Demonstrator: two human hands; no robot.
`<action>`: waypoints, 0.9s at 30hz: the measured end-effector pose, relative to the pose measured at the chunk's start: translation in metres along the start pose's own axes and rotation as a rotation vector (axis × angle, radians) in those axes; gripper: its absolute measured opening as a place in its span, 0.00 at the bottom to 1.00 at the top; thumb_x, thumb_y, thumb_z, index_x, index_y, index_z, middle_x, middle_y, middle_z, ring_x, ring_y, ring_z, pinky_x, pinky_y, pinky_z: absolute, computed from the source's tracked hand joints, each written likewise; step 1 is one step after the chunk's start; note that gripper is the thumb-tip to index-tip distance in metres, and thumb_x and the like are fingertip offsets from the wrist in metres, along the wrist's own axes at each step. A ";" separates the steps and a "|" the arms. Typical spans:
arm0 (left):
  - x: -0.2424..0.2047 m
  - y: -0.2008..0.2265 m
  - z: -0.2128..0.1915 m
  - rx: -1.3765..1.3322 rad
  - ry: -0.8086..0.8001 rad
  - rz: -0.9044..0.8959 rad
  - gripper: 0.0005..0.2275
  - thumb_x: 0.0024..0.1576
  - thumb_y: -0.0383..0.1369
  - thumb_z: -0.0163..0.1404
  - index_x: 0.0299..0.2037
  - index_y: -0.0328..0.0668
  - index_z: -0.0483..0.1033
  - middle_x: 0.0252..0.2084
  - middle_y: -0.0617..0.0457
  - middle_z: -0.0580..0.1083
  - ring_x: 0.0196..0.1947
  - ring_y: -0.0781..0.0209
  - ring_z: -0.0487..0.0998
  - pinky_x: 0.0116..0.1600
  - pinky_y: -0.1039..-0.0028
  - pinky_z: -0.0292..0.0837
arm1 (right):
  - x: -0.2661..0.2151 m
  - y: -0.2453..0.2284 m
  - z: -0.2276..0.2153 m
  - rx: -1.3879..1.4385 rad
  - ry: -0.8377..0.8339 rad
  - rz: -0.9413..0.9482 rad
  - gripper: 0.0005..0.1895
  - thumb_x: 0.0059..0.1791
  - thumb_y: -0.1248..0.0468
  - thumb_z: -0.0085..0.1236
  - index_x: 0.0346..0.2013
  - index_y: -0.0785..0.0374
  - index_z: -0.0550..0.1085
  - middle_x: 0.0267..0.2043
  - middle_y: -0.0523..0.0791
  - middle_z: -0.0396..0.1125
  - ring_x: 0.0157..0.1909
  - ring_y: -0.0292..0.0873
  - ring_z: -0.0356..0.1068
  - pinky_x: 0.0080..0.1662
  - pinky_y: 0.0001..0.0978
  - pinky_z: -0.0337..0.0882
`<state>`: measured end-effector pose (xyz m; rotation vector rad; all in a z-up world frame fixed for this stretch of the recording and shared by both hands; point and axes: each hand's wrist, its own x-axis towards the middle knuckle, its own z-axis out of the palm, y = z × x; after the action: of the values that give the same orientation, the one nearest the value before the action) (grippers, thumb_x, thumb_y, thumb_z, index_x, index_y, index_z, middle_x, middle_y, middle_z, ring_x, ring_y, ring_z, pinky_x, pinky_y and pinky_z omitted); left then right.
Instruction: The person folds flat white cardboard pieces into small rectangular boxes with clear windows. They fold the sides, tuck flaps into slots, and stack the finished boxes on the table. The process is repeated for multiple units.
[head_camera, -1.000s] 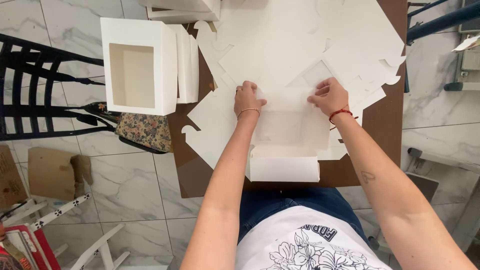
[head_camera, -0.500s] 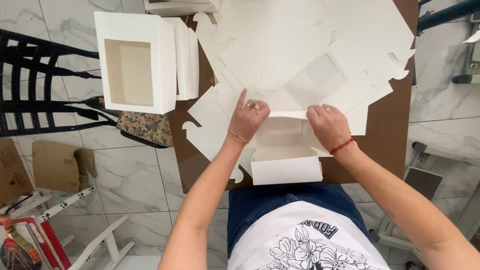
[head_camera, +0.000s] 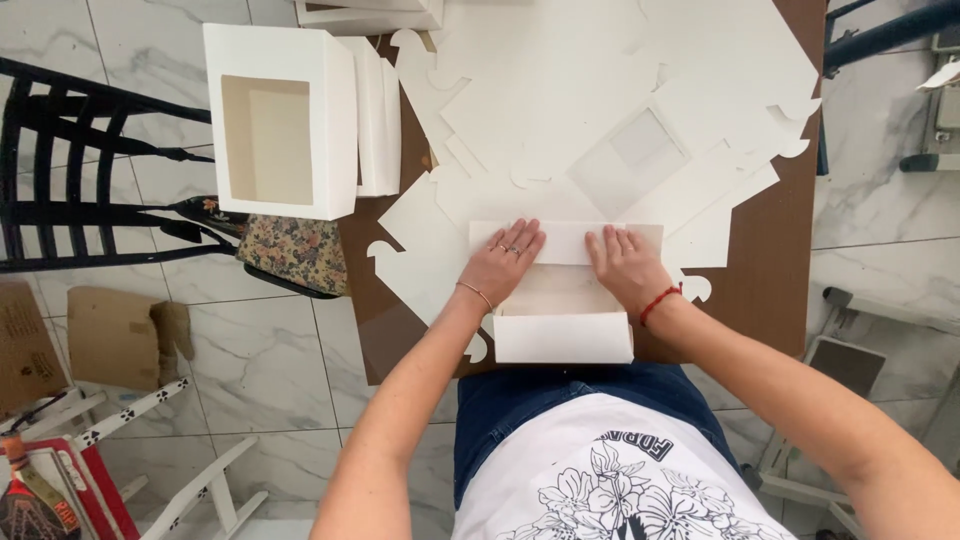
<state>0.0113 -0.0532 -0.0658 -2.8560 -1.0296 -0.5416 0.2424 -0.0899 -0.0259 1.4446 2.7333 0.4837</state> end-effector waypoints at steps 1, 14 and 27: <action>0.005 -0.003 -0.013 -0.003 0.004 0.002 0.16 0.54 0.29 0.37 0.53 0.44 0.61 0.56 0.47 0.62 0.55 0.53 0.63 0.53 0.67 0.61 | 0.001 0.011 -0.014 -0.004 -0.002 0.002 0.18 0.39 0.67 0.43 0.44 0.58 0.68 0.37 0.53 0.67 0.39 0.47 0.69 0.46 0.38 0.65; 0.106 -0.014 -0.149 -0.833 0.141 -0.610 0.05 0.54 0.37 0.43 0.35 0.63 0.72 0.32 0.73 0.73 0.34 0.73 0.74 0.42 0.83 0.69 | 0.050 0.101 -0.168 1.235 0.027 0.667 0.06 0.46 0.69 0.53 0.37 0.62 0.73 0.31 0.44 0.67 0.37 0.40 0.67 0.41 0.29 0.68; 0.068 -0.008 -0.157 -0.911 -0.090 -1.154 0.20 0.40 0.35 0.53 0.45 0.57 0.66 0.31 0.61 0.65 0.31 0.65 0.63 0.38 0.80 0.60 | 0.058 0.117 -0.197 1.135 -0.470 0.754 0.12 0.46 0.69 0.39 0.38 0.57 0.71 0.33 0.37 0.66 0.32 0.34 0.59 0.37 0.23 0.59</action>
<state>0.0072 -0.0329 0.1042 -2.4686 -3.0899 -1.1474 0.2736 -0.0337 0.2013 2.3016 1.9351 -1.4611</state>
